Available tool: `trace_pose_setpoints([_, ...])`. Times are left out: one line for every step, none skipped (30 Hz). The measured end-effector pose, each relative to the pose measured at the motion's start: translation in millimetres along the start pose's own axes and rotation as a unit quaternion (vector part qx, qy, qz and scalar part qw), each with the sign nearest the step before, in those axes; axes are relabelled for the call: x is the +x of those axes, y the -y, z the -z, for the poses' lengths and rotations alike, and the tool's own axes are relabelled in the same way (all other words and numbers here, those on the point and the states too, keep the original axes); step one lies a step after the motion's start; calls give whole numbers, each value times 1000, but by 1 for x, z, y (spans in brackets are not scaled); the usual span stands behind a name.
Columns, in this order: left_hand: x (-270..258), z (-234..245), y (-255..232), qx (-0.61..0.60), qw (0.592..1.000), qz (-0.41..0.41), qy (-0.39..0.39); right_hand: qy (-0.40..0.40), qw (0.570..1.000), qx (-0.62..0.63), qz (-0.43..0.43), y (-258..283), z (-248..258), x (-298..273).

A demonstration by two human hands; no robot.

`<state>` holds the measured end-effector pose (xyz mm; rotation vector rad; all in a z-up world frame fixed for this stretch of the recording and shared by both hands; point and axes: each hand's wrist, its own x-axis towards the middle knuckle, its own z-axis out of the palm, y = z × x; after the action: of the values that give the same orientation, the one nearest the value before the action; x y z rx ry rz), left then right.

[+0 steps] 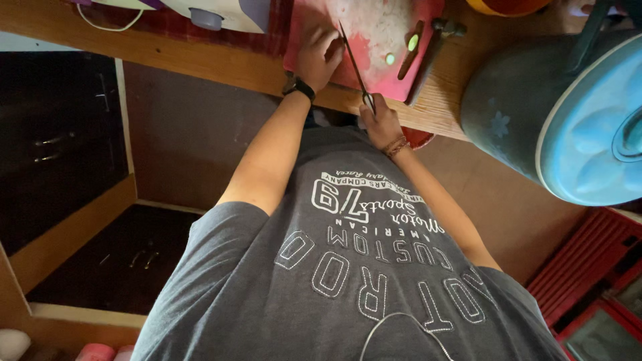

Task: The person cuts a lime into several thin slices on a red cutting board and moves the slices aside with the knife.

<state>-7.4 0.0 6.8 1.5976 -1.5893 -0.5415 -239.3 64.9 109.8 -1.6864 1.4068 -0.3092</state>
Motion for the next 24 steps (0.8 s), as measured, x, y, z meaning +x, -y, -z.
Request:
trace_pose_setpoints([-1,-1,1,18,1000,-13,-15,-3,1000,7,10,0,0,0])
trace_pose_setpoints([-2,-1,2,18,1000,-12,-14,-2,1000,8,8,0,0,0])
trace_pose_setpoints([-2,-1,3,-3,1000,11,4,-1,1000,10,10,-1,0,0])
trace_pose_setpoints([-3,-1,3,-24,999,33,21,0,1000,13,12,-1,-1,1])
trace_pose_setpoints([-4,-1,4,-25,999,35,23,1,1000,13,10,-1,-1,0])
trace_pose_setpoints([-4,-1,5,-24,1000,12,14,2,1000,9,7,-2,-1,0])
trace_pose_setpoints([-2,-1,7,-23,1000,-13,4,1,1000,5,6,-1,-1,1])
trace_pose_setpoints([-4,-2,7,-22,1000,-13,4,1,1000,5,6,-1,-1,-2])
trace_pose_setpoints([-2,-3,8,-1,1000,-22,-7,-5,1000,14,10,1,0,-4])
trace_pose_setpoints([-1,-3,8,21,999,-31,-18,-12,1000,22,15,3,2,-4])
trace_pose_setpoints([0,-3,7,21,999,-35,-20,-14,1000,22,18,5,3,-3])
trace_pose_setpoints([1,-4,6,3,1000,-14,-14,-5,999,28,14,7,4,-3])
trace_pose_setpoints([-1,-4,4,-16,1000,10,-5,7,999,35,8,8,4,-4])
trace_pose_setpoints([0,-4,4,-16,1000,9,-5,6,999,35,8,10,6,-2])
trace_pose_setpoints([0,-2,4,-33,998,40,21,18,999,34,-17,12,6,0])
trace_pose_setpoints([0,-1,3,-49,995,70,47,31,998,32,-42,14,5,2])
trace_pose_setpoints([-1,1,2,-48,995,72,50,33,998,34,-45,15,4,2])
trace_pose_setpoints([0,2,1,-20,999,22,15,32,998,30,-43,14,3,3])
trace_pose_setpoints([3,2,-1,7,999,-32,-22,28,999,23,-40,12,3,5])
trace_pose_setpoints([2,4,-5,6,999,-32,-22,28,999,23,-40,9,3,2])
trace_pose_setpoints([2,7,-8,-11,1000,-1,-6,32,999,29,-29,6,4,-1])
trace_pose_setpoints([3,9,-10,-28,999,29,10,37,999,36,-18,3,5,-4])
trace_pose_setpoints([5,11,-11,-27,999,29,9,38,998,36,-17,0,5,-7])
trace_pose_setpoints([6,12,-11,-18,1000,3,0,29,999,21,-14,-2,5,-11])
